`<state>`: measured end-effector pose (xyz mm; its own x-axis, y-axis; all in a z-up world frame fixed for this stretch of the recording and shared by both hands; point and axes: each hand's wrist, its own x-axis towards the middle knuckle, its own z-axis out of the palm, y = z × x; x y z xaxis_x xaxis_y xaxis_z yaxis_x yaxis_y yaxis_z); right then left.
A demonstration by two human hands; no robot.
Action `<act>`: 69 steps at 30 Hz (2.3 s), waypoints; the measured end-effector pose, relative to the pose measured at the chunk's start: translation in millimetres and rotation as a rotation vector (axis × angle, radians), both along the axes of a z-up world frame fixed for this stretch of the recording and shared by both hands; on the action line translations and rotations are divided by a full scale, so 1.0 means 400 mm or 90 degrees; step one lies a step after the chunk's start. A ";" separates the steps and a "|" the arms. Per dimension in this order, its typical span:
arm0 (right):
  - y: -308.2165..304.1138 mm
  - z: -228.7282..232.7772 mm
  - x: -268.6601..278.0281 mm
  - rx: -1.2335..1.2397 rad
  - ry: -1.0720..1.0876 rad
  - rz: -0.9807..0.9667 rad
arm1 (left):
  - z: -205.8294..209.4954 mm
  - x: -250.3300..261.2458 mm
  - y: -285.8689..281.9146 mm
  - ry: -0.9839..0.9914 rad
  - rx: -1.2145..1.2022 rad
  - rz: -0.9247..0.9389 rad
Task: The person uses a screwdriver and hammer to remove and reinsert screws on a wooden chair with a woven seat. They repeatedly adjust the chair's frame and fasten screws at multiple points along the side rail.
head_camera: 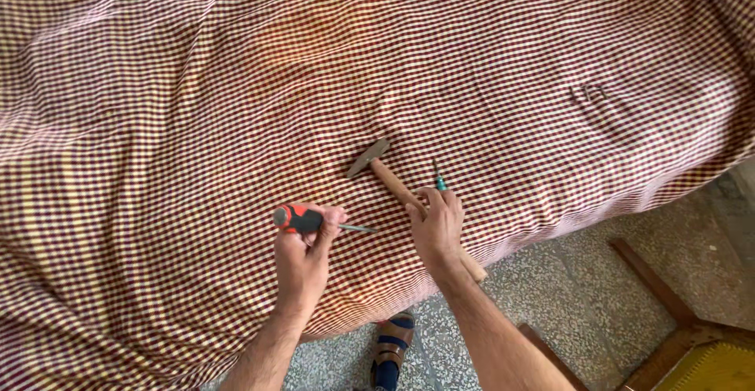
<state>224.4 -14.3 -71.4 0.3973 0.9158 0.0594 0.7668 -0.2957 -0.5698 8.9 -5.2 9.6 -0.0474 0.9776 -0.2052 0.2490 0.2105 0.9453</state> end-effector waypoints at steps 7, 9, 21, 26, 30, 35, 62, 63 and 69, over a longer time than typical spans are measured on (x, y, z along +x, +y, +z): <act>-0.135 0.064 0.124 -0.012 0.378 -0.156 | 0.107 0.223 -0.095 -0.014 0.323 -0.201; -0.198 0.068 0.183 0.002 0.480 -0.194 | 0.133 0.307 -0.136 -0.064 0.415 -0.309; -0.371 0.049 0.394 0.042 0.441 -0.158 | 0.055 0.535 -0.162 0.278 0.635 -0.469; -0.198 0.051 0.288 0.029 0.386 -0.116 | -0.034 0.396 -0.042 0.384 0.515 -0.428; -0.057 0.045 0.187 -0.030 0.261 -0.115 | -0.120 0.317 0.042 0.446 0.429 -0.437; 0.029 0.019 0.160 -0.188 0.141 -0.101 | -0.182 0.294 0.098 0.486 0.387 -0.492; -1.247 0.316 0.937 0.336 0.783 -0.470 | 0.152 1.416 -0.832 -0.302 -0.156 -0.739; -1.326 0.324 0.965 0.365 0.775 -0.481 | 0.161 1.458 -0.915 -0.290 -0.152 -0.768; -1.761 0.342 1.067 0.480 0.721 -0.652 | 0.154 1.688 -1.388 -0.296 -0.214 -0.931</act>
